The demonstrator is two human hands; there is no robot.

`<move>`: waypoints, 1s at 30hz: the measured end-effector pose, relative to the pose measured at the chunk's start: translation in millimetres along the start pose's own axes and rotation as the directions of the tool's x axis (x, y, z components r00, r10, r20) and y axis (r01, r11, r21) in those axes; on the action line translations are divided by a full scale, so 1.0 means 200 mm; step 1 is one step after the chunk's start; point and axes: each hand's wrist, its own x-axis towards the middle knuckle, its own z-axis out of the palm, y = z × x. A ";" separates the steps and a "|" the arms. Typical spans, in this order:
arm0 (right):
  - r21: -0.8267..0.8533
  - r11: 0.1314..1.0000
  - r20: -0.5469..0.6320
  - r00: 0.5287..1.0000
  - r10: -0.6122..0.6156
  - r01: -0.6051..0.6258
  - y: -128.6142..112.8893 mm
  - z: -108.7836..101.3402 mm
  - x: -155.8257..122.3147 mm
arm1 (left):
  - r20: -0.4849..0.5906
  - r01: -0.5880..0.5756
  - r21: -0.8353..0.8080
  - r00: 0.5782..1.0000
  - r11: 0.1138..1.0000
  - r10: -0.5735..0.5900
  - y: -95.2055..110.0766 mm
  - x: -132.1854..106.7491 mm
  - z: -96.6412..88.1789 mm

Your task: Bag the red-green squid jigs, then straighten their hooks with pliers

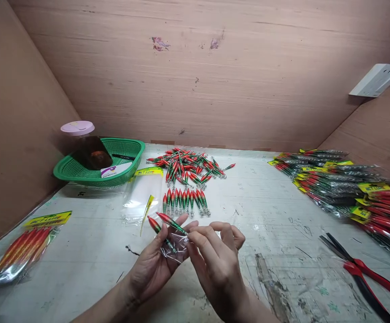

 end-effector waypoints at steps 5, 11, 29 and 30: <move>0.031 0.999 0.012 1.000 0.007 -0.007 0.00 -0.02 0.01 | 0.023 -0.021 -0.011 1.000 1.000 0.021 0.02 -0.01 0.01; -0.048 0.996 -0.003 0.997 -0.074 0.073 0.00 -0.03 -0.01 | 0.087 0.034 0.002 0.996 0.999 -0.034 0.01 -0.02 0.01; -0.093 0.955 0.141 0.953 -0.267 0.281 0.07 -0.12 -0.05 | 0.217 0.100 0.008 0.971 0.995 -0.099 0.01 -0.03 0.00; -0.102 0.953 0.149 0.952 -0.268 0.284 0.07 -0.12 -0.06 | 0.208 0.092 0.025 0.973 0.995 -0.095 0.01 -0.03 0.00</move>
